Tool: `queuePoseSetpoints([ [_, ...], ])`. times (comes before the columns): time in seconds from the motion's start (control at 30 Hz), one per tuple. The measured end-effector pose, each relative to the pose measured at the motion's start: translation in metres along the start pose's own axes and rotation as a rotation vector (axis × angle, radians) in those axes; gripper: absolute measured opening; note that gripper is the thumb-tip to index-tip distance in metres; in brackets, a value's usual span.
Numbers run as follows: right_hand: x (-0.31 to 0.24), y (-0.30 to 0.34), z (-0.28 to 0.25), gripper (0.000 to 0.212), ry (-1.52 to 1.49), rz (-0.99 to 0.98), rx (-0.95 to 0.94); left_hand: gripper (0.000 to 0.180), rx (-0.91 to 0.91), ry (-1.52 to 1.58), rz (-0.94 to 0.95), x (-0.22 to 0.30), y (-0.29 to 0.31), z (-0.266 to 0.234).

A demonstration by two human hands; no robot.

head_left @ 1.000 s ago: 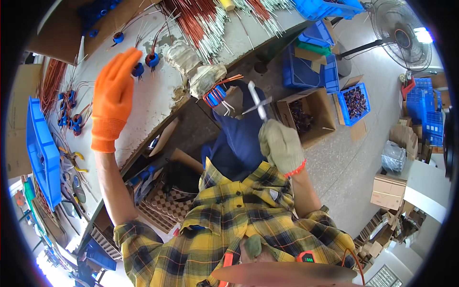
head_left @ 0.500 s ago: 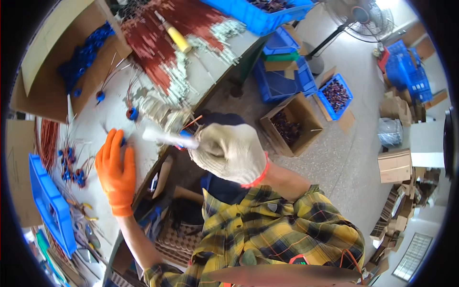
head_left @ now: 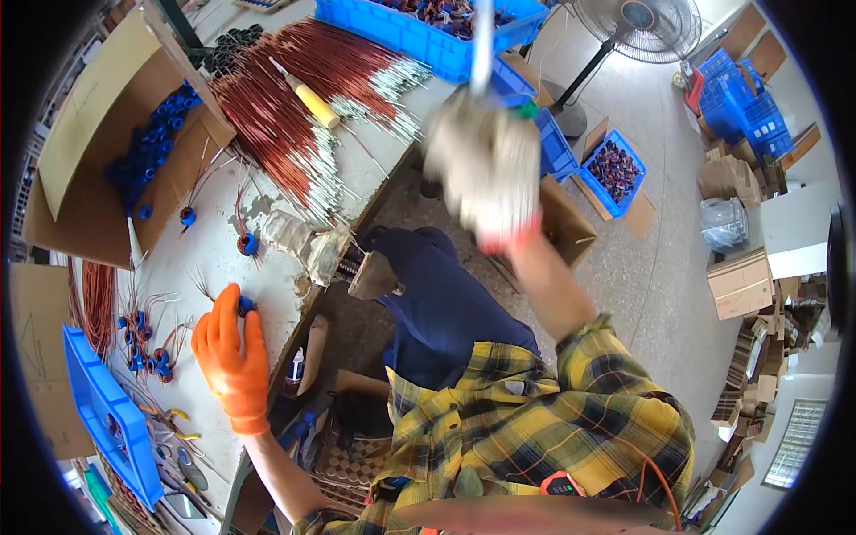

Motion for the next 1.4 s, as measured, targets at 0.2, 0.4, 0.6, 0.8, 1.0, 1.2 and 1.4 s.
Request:
queuePoseSetpoints([
  [0.2, 0.014, 0.195, 0.147, 0.044, 0.02, 0.244, -0.942, 0.048, -0.094, -0.063, 0.009, 0.016, 0.032, 0.004],
  [0.4, 0.03, 0.19, 0.208, 0.036, 0.041, -0.001, -0.691, 0.038, -0.02, -0.088, 0.145, 0.031, 0.054, 0.0],
  [0.6, 0.032, 0.192, 0.21, 0.022, -0.214, 0.081, -0.458, 0.04, -0.011, -0.07, 0.111, 0.031, 0.06, 0.004],
  [0.8, -0.006, 0.176, 0.146, 0.023, -0.271, -0.12, -0.482, 0.03, 0.261, -0.058, 0.183, 0.106, 0.098, -0.036],
  [1.0, -0.002, 0.146, 0.084, 0.009, -0.248, -0.053, -0.605, 0.102, -0.172, 1.072, -0.701, 0.066, 0.109, 0.016],
  [1.2, -0.019, 0.108, 0.067, 0.02, -0.173, -0.324, -0.675, 0.063, -0.229, 1.547, -0.547, 0.076, 0.055, 0.022],
  [1.4, 0.022, 0.098, 0.053, 0.026, -0.215, 0.101, -0.381, 0.031, -0.041, 1.213, -0.367, 0.081, 0.017, 0.014],
])
Point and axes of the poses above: each hand's wrist, its own y-axis away from the middle knuckle, its own z-axis out of the palm, x = y × z, the point moved 9 cm from there along -y, towards the middle knuckle, and after that the axes turned 7 degrees about -z, right-handed, at the moved point
